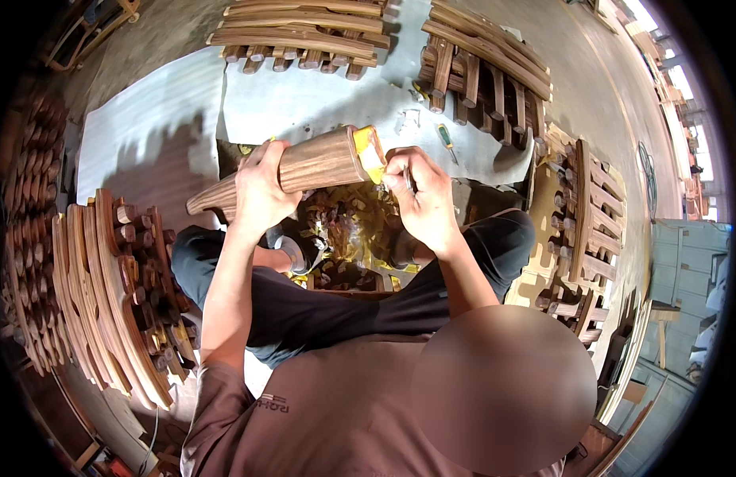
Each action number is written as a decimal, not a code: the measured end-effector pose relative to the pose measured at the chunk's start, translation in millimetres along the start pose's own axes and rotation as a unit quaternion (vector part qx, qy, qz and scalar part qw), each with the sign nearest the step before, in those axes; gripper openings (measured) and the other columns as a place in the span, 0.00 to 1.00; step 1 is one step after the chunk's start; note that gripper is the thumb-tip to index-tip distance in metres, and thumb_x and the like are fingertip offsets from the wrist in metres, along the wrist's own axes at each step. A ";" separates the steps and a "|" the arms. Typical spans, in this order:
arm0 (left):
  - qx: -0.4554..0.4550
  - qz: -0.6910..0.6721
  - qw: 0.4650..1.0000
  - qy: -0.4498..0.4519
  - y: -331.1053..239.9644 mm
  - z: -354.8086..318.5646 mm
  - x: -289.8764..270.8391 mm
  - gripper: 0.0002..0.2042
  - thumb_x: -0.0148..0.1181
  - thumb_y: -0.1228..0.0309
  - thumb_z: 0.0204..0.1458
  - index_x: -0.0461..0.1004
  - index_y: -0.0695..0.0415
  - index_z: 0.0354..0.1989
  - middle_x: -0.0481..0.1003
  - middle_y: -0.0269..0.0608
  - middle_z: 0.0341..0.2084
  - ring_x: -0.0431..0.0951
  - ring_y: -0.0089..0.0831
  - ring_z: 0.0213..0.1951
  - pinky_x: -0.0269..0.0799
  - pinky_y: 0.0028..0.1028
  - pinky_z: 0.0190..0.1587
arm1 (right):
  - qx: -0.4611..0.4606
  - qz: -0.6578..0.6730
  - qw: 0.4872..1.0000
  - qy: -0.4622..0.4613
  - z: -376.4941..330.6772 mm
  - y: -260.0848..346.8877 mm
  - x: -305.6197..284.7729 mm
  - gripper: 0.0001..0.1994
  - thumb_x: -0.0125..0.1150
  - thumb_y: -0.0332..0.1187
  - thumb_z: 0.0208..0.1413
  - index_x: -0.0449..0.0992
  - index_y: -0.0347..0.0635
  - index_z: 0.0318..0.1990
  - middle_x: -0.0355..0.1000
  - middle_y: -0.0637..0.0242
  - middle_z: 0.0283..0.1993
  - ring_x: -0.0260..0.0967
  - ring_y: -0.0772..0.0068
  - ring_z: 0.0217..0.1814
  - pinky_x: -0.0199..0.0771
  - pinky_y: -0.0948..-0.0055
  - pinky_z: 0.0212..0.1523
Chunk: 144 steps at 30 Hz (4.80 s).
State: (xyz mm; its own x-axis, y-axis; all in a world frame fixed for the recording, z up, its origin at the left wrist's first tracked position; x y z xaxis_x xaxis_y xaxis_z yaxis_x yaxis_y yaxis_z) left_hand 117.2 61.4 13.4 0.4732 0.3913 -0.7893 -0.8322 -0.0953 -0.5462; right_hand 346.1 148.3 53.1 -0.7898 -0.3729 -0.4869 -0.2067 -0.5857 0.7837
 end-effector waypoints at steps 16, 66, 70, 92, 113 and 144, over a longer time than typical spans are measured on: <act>0.041 -0.056 0.997 -0.013 0.0 -1.5 -17.4 0.30 0.69 0.76 0.28 0.71 0.58 0.47 0.75 0.50 0.40 0.75 0.51 0.46 0.68 0.41 0.52 | 0.122 0.235 0.964 -0.008 22.6 -10.2 -23.9 0.13 0.66 0.26 0.53 0.74 0.38 0.46 0.76 0.71 0.38 0.58 0.88 0.27 0.61 0.85 0.30; -0.011 -0.739 0.639 -0.215 88.4 5.3 -83.7 0.29 0.62 0.74 0.33 0.67 0.58 0.51 0.71 0.40 0.34 0.73 0.35 0.40 0.69 0.40 0.52 | 0.007 -0.285 0.939 0.190 -63.9 -97.8 18.8 0.06 0.56 0.26 0.45 0.79 0.43 0.29 0.76 0.54 0.33 0.74 0.45 0.36 0.74 0.54 0.37; 0.034 -0.831 0.503 -0.233 100.3 0.7 -88.8 0.29 0.60 0.75 0.34 0.66 0.57 0.52 0.69 0.40 0.36 0.71 0.36 0.41 0.67 0.41 0.55 | 0.192 -0.398 0.864 0.241 -69.3 -126.5 0.6 0.13 0.58 0.27 0.48 0.76 0.45 0.44 0.76 0.49 0.38 0.74 0.44 0.42 0.72 0.51 0.43; -0.001 -0.849 0.493 -0.190 97.5 -0.5 -79.0 0.26 0.62 0.79 0.36 0.66 0.54 0.49 0.69 0.38 0.37 0.71 0.33 0.43 0.67 0.37 0.58 | 0.074 -0.138 0.973 0.168 -26.9 -49.6 -3.4 0.12 0.64 0.34 0.57 0.79 0.44 0.48 0.79 0.60 0.39 0.79 0.62 0.36 0.79 0.67 0.39; -0.079 -0.837 0.539 -0.056 39.4 15.9 -43.0 0.47 0.69 0.59 0.40 0.52 0.61 0.68 0.61 0.59 0.61 0.63 0.49 0.63 0.52 0.49 0.69 | 0.003 -0.130 0.986 0.105 -6.0 -16.8 65.6 0.30 0.76 0.42 0.35 0.77 0.35 0.48 0.79 0.54 0.33 0.79 0.64 0.29 0.82 0.70 0.36; -0.178 -0.801 0.403 0.406 -36.2 -3.6 64.7 0.39 0.57 0.52 0.55 0.51 0.63 0.69 0.66 0.62 0.58 0.76 0.55 0.50 0.79 0.46 0.49 | -0.211 -0.294 0.925 0.114 5.9 -63.7 -54.9 0.35 0.68 0.36 0.40 0.66 0.39 0.59 0.68 0.55 0.58 0.76 0.59 0.43 0.81 0.68 0.36</act>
State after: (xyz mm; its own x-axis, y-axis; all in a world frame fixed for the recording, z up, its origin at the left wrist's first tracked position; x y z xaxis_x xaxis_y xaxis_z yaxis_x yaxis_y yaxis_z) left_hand 179.0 86.8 -18.9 0.3793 -0.2026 0.9028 0.7545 -0.4970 -0.4286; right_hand 399.2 210.3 32.2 -0.4606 -0.0153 -0.8875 -0.2792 -0.9466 0.1612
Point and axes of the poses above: each hand's wrist, its own z-axis towards the middle knuckle, its own x-axis out of the palm, y = z × x, the point moved 4 cm from there along z, towards the middle knuckle
